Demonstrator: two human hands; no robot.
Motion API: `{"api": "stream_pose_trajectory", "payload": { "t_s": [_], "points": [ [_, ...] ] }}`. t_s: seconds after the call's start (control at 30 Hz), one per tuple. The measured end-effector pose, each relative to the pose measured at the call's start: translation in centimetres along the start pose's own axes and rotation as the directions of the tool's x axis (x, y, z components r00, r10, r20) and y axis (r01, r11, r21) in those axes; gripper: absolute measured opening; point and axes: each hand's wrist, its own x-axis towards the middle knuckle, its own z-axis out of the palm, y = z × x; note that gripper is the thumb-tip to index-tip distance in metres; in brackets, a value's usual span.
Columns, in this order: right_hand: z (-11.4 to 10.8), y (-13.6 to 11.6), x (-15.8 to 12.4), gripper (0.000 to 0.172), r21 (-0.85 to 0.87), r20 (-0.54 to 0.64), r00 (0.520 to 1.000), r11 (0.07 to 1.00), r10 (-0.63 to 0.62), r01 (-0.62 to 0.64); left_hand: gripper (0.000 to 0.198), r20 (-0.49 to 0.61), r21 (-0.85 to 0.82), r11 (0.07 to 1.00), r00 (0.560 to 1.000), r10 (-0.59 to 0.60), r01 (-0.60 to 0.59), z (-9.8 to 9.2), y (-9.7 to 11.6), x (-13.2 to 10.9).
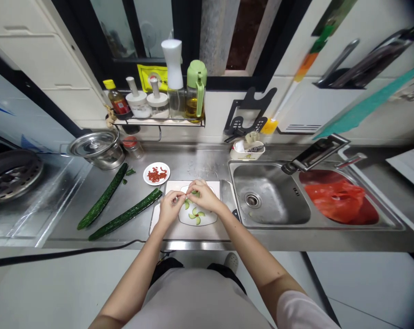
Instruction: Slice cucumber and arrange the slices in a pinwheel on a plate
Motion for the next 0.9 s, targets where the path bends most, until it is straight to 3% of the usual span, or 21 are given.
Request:
{"api": "stream_pose_trajectory", "payload": {
  "t_s": [0.3,0.53,0.7,0.9],
  "points": [
    [0.3,0.6,0.2,0.005,0.006,0.018,1.000,1.000,-0.011,0.011,0.021,0.024,-0.014,1.000,1.000,-0.017,0.018,0.2,-0.8,0.1],
    [2.9,2.3,-0.4,0.015,-0.203,0.091,0.981,0.968,0.170,-0.148,0.024,-0.179,0.068,0.970,0.959,-0.218,0.233,-0.3,-2.9,0.0],
    [5.1,3.1,-0.7,0.019,-0.333,0.143,0.966,0.930,0.214,-0.157,0.021,-0.095,0.205,0.942,0.964,-0.250,0.265,0.4,-4.1,-0.1],
    [6.0,3.4,-0.3,0.022,-0.389,0.156,0.963,0.910,0.221,-0.146,0.017,0.008,0.392,0.874,0.948,-0.317,0.288,1.5,-4.2,0.1]
  ]
}}
